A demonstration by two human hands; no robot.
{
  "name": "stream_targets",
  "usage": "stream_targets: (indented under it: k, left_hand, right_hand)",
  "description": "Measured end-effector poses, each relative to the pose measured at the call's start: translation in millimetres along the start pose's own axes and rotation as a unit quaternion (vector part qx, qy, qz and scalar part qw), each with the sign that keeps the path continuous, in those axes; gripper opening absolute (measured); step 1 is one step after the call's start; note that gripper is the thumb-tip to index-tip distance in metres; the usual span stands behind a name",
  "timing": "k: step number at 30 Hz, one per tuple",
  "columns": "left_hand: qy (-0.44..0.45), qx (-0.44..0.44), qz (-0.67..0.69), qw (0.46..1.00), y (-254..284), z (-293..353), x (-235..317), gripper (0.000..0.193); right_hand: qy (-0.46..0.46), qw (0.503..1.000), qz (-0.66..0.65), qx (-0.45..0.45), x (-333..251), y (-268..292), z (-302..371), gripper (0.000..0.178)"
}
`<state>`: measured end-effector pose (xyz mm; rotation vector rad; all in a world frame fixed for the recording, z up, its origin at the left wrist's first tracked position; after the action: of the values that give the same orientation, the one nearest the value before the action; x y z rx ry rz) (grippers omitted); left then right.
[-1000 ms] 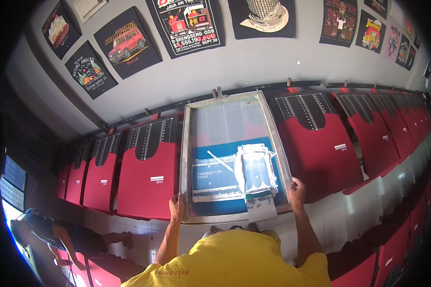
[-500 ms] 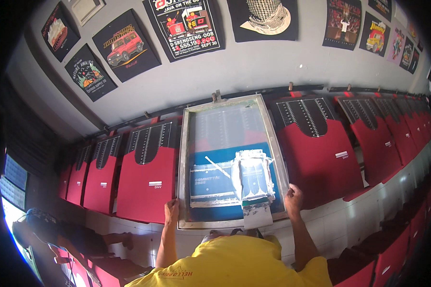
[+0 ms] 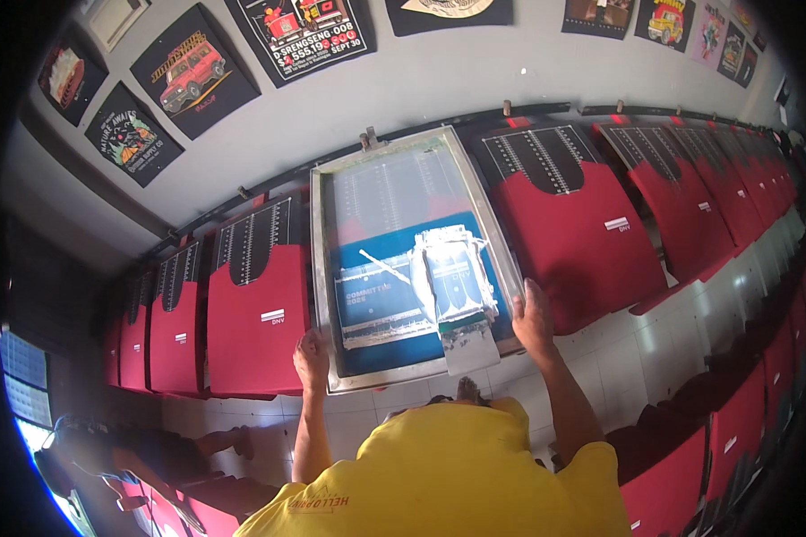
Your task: The person is screen printing designs onto red t-shirts by hand using a squeegee. They apply white ink through a mesh screen onto shirts mounted on individual boards, then lift the frame and move it to the next board in a row.
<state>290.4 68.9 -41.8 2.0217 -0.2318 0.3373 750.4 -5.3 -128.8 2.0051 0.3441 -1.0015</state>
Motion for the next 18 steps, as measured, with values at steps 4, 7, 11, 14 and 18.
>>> stream_targets:
  k: [4, 7, 11, 14, 18]
  left_hand:
    - [-0.026, -0.048, 0.176, 0.983, 20.7, 27.7, 66.0, 0.018]
    - [0.015, -0.241, 0.357, 0.902, -0.6, 66.1, 96.1, 0.019]
    - [-0.217, -0.322, 0.349, 0.853, -6.0, 64.0, 177.3, 0.029]
    - [-0.297, -0.275, 0.263, 0.876, -18.0, 66.7, 200.3, 0.038]
    - [-0.349, -0.253, 0.219, 0.876, -17.3, 77.6, 200.7, 0.038]
  right_hand:
    - [0.223, 0.94, -0.054, -0.25, -79.0, 55.9, 11.6, 0.065]
    - [0.355, 0.866, 0.089, -0.34, -79.8, 46.4, 29.8, 0.076]
    - [0.328, 0.864, 0.14, -0.354, -93.5, 33.4, 8.4, 0.061]
    - [0.325, 0.881, 0.146, -0.31, -85.9, 13.3, 0.7, 0.042]
    - [0.332, 0.9, 0.107, -0.261, -86.8, 29.3, 9.8, 0.035]
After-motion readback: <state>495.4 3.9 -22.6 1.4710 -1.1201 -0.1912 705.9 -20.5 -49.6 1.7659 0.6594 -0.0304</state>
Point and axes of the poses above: each hand's wrist, its own z-axis away from the middle knuckle, its own y-axis out of the back of the hand, x = y × z, the point moved 2 cm from there along -z, towards the middle knuckle, and after that the axes turned 8 degrees about x, right-handed, at the moved point
